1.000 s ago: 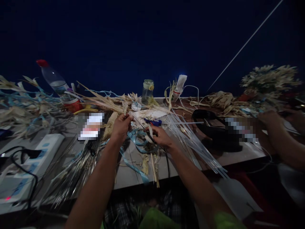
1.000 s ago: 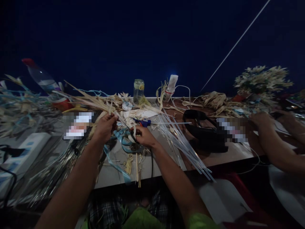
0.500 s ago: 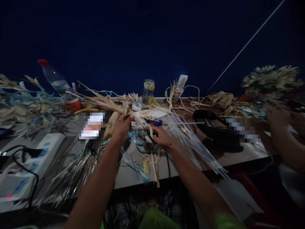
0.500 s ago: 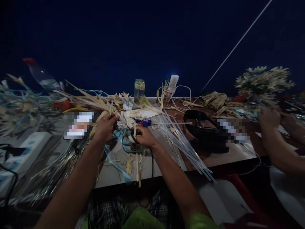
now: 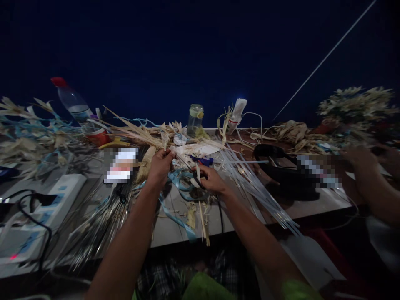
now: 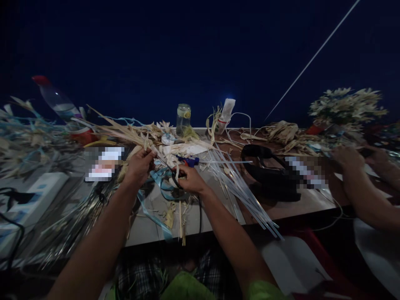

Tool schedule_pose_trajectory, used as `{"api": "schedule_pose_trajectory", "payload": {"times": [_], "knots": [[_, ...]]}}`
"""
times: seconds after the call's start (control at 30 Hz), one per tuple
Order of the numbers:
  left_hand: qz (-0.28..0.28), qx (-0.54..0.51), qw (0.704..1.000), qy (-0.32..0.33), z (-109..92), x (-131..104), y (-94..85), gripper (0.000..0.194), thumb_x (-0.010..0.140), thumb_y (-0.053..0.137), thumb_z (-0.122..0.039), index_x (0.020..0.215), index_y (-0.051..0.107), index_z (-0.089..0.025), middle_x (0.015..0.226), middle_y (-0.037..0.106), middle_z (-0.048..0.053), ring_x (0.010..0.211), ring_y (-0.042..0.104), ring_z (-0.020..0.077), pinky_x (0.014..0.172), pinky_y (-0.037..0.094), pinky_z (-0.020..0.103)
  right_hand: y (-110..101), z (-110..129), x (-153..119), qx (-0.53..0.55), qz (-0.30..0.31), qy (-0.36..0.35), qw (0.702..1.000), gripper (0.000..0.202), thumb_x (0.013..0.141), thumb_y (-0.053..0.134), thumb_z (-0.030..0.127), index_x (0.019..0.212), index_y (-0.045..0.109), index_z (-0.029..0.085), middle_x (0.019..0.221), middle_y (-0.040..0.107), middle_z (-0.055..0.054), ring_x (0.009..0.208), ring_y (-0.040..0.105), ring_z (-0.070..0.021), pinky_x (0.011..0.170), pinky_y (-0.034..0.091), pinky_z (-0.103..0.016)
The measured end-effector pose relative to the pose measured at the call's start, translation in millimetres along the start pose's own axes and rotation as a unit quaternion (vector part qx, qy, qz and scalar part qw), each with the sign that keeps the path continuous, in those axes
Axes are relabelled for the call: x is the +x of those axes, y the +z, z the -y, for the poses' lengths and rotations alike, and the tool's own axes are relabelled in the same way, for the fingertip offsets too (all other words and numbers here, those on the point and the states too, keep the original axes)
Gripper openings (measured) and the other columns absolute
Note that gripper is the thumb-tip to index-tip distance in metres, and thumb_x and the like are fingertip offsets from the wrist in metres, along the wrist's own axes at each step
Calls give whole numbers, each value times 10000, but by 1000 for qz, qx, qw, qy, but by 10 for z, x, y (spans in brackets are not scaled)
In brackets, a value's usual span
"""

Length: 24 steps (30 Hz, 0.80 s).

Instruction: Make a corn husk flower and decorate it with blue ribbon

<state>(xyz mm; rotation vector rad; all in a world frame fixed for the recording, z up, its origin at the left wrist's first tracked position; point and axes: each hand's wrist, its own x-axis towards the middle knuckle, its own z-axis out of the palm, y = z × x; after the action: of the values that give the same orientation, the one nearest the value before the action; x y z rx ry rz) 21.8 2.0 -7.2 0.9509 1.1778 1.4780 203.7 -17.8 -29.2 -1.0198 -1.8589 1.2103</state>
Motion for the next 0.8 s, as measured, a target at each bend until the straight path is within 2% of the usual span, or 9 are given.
{"api": "schedule_pose_trajectory", "payload": {"times": [0.57, 0.8], "knots": [[3, -19, 1000, 0, -42, -23, 19, 193, 632, 636, -272, 624, 476, -164, 492, 432, -66, 344, 289, 27, 341, 233, 175, -6, 2, 12, -31, -13, -14, 999, 342, 630, 515, 121, 957, 615, 134, 881, 649, -39, 830, 593, -161, 759, 448, -275], [5, -33, 999, -6, -51, -28, 13, 217, 625, 652, -278, 641, 463, -171, 467, 376, -79, 339, 264, 26, 339, 221, 175, -20, -13, 13, -67, -17, -21, 997, 354, 651, 534, 135, 994, 620, 140, 923, 663, -49, 818, 605, -165, 762, 458, -285]]}}
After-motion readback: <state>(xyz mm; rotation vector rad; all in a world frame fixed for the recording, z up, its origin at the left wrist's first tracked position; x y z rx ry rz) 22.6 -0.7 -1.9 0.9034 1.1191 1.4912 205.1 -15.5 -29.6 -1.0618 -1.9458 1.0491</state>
